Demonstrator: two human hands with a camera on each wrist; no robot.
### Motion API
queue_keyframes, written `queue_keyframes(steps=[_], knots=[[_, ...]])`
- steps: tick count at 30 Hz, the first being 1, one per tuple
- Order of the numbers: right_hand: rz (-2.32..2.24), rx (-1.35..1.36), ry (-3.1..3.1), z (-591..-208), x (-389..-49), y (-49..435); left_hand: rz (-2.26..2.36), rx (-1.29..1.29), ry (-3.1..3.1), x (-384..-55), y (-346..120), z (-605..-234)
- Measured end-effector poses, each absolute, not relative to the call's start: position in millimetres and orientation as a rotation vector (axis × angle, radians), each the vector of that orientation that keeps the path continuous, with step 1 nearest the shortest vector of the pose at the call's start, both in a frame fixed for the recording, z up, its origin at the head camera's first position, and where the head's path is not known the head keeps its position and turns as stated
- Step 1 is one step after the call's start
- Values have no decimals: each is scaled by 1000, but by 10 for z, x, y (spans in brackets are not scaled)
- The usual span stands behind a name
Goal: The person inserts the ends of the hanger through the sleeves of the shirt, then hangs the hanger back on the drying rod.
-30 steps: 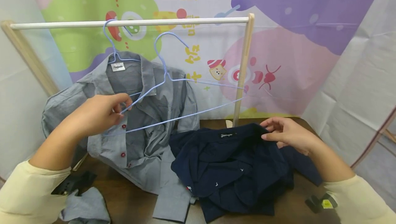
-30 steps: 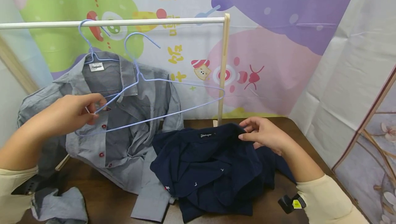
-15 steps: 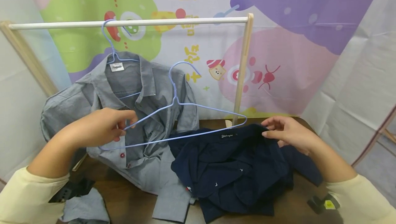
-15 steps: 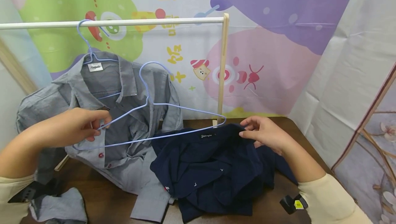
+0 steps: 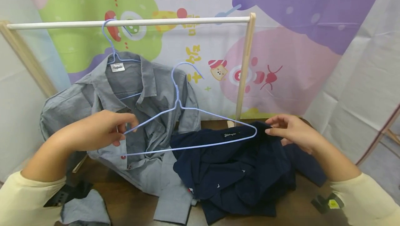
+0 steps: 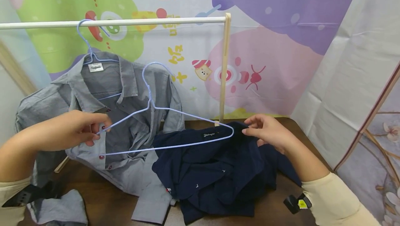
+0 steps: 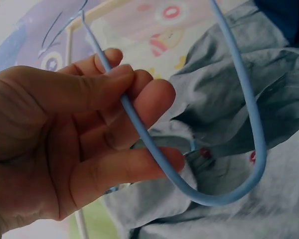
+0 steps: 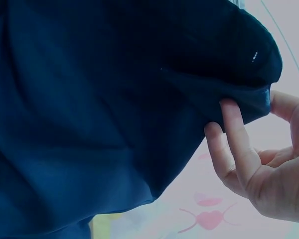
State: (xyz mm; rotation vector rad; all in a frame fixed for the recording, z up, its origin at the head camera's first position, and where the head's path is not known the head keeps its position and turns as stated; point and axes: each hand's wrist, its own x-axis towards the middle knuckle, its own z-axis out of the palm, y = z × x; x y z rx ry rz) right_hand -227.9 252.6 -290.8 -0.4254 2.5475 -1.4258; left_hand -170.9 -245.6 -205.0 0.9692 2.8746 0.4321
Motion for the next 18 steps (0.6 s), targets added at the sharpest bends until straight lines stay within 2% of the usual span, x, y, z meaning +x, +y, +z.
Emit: queue_keyframes(steps=[13, 18], knots=[[-1401, -485, 2666, -2831, -2139, 2485, 563, 1132, 2791, -1799, -2092, -2535], [-1375, -536, 2734, -2800, -2082, 2467, 608, 1096, 2882, -1770, -1889, -2724]])
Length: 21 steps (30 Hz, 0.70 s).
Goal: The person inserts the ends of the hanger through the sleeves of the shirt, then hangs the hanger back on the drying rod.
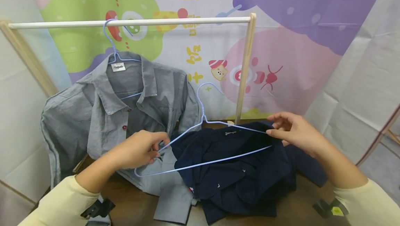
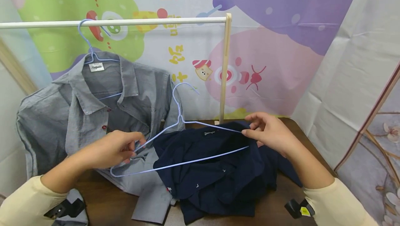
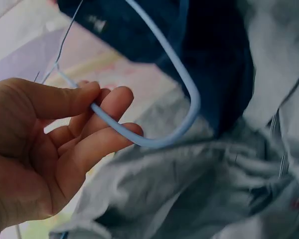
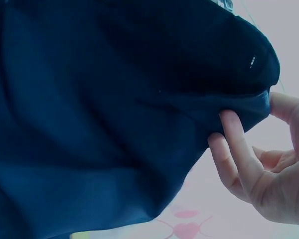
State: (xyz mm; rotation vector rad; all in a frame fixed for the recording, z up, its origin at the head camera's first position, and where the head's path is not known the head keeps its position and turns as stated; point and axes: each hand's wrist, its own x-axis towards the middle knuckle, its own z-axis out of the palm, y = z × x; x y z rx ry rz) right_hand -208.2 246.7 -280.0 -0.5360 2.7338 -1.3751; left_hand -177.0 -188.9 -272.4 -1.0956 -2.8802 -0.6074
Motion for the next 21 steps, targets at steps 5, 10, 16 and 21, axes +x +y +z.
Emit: queue_keyframes(steps=[5, 10, 16, 21], knots=[[-1331, -588, 2832, -2800, -2009, 2409, -600, -1035, -2843, -1747, -1680, -2873], [-1268, -642, 2907, -2793, -1948, 2343, -618, -1023, -2760, -1748, -1507, -3007], [-1124, -733, 3009, -2795, -1878, 2250, -638, -999, -2672, -1738, -1302, -3194], [-828, -869, 3211, -2843, -1818, 2161, -675, -1015, -2628, -1746, -1150, -3316]])
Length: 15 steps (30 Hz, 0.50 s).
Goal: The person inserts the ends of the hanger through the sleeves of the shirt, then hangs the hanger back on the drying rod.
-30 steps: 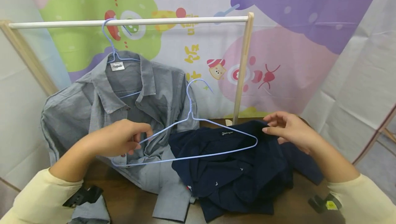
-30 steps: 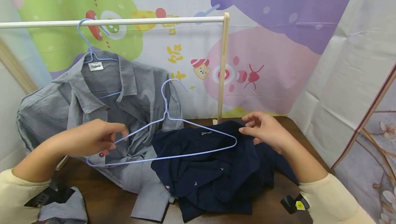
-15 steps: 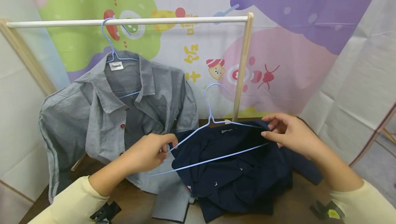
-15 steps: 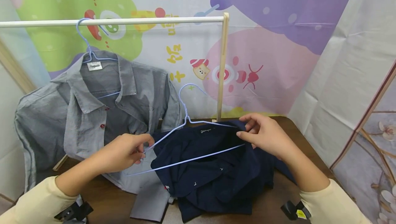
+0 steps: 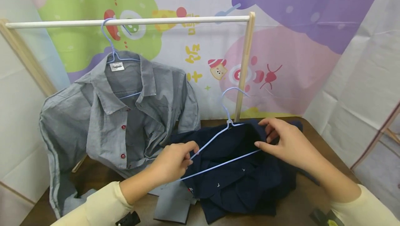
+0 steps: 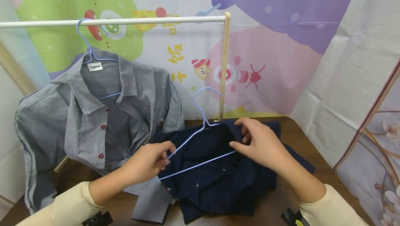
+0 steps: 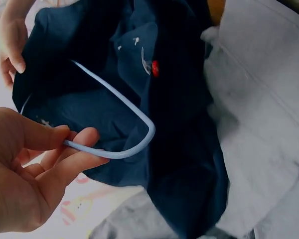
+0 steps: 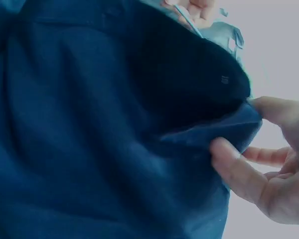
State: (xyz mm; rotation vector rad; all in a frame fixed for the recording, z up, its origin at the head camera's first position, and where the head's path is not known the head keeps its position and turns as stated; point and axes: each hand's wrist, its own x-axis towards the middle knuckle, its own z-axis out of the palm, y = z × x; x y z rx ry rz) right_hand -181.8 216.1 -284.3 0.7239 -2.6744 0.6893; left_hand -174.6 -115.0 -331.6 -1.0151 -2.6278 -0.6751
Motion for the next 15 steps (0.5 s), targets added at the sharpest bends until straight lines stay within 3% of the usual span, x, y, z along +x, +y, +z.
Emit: queue_keyframes(steps=[8, 15], knots=[[355, 779, -2457, -2749, -1789, 2183, -640, -1049, -2608, -1790, -983, -3413], [422, 1125, -2404, -2702, -2061, 2396, -580, -1050, -2566, -1781, -932, -3422]])
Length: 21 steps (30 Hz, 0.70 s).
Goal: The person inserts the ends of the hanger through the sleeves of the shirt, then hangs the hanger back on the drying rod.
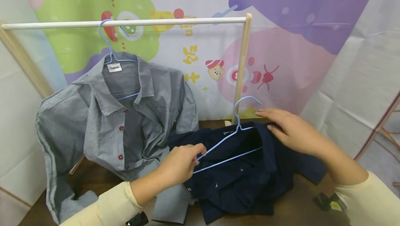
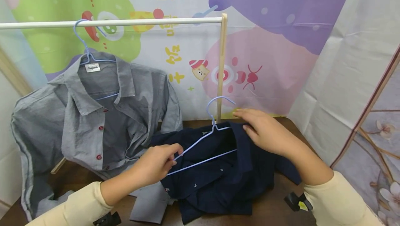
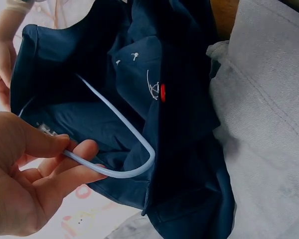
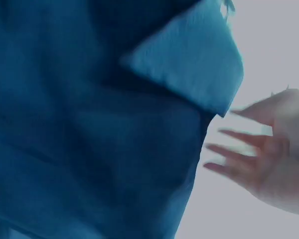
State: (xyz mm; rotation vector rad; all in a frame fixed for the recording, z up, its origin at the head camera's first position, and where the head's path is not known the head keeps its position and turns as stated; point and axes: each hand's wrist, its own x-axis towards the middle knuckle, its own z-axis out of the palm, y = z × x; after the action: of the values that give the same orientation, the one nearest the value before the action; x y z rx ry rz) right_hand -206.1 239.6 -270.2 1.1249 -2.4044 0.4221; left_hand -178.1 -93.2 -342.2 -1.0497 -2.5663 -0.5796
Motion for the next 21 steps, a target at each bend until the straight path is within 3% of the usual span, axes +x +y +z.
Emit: queue_keyframes(steps=[5, 21], knots=[[464, 1260, -2440, -2706, -2129, 2386, -535, -1032, -2539, -1792, -913, -3408], [233, 1178, -2206, -2818, -2186, 2281, -493, -1062, -2542, -1750, -833, -3384]])
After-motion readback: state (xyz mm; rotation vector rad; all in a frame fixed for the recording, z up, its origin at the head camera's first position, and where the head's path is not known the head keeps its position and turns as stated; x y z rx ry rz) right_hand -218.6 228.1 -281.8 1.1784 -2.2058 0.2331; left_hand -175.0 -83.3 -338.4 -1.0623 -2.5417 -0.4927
